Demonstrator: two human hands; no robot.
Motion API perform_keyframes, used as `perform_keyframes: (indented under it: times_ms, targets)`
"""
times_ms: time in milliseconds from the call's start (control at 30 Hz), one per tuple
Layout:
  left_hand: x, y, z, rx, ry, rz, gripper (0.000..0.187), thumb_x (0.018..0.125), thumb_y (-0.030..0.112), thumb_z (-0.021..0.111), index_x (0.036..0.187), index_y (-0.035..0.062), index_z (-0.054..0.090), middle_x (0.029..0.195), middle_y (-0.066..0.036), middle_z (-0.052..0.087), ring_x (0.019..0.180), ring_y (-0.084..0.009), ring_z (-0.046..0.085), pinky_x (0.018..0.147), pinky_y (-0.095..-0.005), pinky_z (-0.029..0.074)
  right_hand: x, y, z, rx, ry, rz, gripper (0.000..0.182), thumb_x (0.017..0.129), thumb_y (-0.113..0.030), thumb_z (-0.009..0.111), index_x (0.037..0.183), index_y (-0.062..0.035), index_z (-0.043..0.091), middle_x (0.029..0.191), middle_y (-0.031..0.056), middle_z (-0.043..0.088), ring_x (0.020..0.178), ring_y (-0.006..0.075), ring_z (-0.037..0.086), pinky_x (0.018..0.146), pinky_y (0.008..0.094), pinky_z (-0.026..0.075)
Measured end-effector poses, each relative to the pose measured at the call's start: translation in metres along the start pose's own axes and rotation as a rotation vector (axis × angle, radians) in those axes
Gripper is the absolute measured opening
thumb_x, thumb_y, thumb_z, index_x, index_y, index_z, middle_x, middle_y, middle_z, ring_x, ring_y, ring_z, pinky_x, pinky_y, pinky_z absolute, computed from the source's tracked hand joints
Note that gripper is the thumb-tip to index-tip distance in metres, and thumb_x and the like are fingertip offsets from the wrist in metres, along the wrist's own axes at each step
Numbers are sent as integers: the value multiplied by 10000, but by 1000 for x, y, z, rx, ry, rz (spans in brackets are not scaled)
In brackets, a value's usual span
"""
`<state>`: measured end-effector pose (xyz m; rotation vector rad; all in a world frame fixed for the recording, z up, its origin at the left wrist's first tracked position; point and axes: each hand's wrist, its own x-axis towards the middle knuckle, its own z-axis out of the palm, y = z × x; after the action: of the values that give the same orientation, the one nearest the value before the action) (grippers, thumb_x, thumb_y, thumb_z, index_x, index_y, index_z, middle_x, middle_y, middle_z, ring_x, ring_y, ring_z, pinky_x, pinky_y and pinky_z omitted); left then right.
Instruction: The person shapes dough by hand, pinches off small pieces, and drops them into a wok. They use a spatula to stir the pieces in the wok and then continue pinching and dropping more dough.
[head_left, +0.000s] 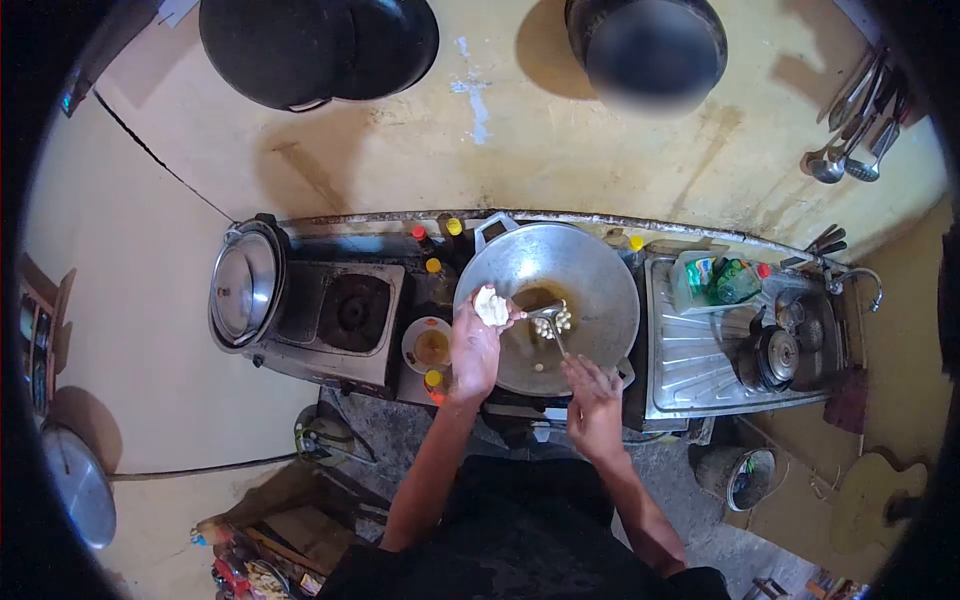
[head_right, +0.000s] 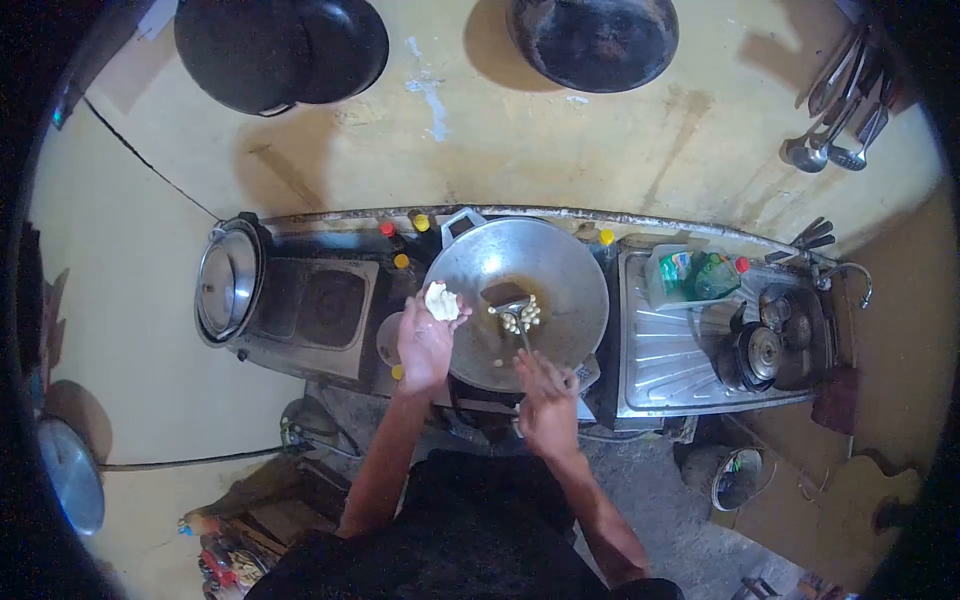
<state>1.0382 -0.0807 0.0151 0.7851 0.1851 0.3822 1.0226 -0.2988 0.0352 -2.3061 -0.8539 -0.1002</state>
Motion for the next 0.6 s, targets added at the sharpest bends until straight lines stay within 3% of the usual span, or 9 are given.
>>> perform_keyframes:
  times_ms: [33,100,167,267,400,533,600]
  targets:
    - [0,-1,-1,43,4,-10,375,1054,314,338,1321,73,446,1064,-97,612,980,-223,602,927,-372,440,2,2,-2,30,13,30,562,746,66,555,1293,-54,602,1305,120,623,1250,293,555,1020,473,391]
    - [-3,-3,-1,101,-83,-80,334,1042,233,383,1331,69,419,1051,-101,610,944,-212,610,876,-356,459,8,5,-5,91,47,94,482,805,84,555,1268,-30,624,1208,134,673,1170,289,615,987,414,429]
    - [-8,-10,4,139,-69,-155,346,1009,95,444,1344,61,366,1026,-103,604,865,-174,609,763,-314,483,18,8,1,435,87,194,428,814,57,601,1231,-31,644,1162,158,681,1064,297,654,931,397,472]
    - [-19,-5,12,414,-438,-204,343,1015,95,449,1341,65,349,995,-88,595,827,-150,596,726,-301,483,40,-2,-9,723,113,259,369,851,9,655,1219,-27,655,1143,168,690,989,274,684,874,361,510]
    - [-36,1,31,577,-531,-290,287,1046,147,446,1295,36,356,890,-25,533,757,-90,506,667,-256,446,54,-4,-33,690,26,139,395,854,-13,701,1246,-39,656,1165,163,694,1033,217,675,887,335,512]
    - [-38,5,30,641,-612,-354,264,1048,165,468,1258,26,390,859,-7,491,695,-76,447,609,-233,402,53,8,-29,615,24,39,279,818,12,722,1093,-30,732,1061,150,730,962,203,700,838,312,530]
    - [-38,3,26,659,-560,-329,222,1043,162,477,1207,22,425,846,-3,488,681,-72,440,590,-232,395,54,4,-33,600,32,55,244,814,17,722,1054,-23,741,1011,140,739,921,200,704,816,317,538]
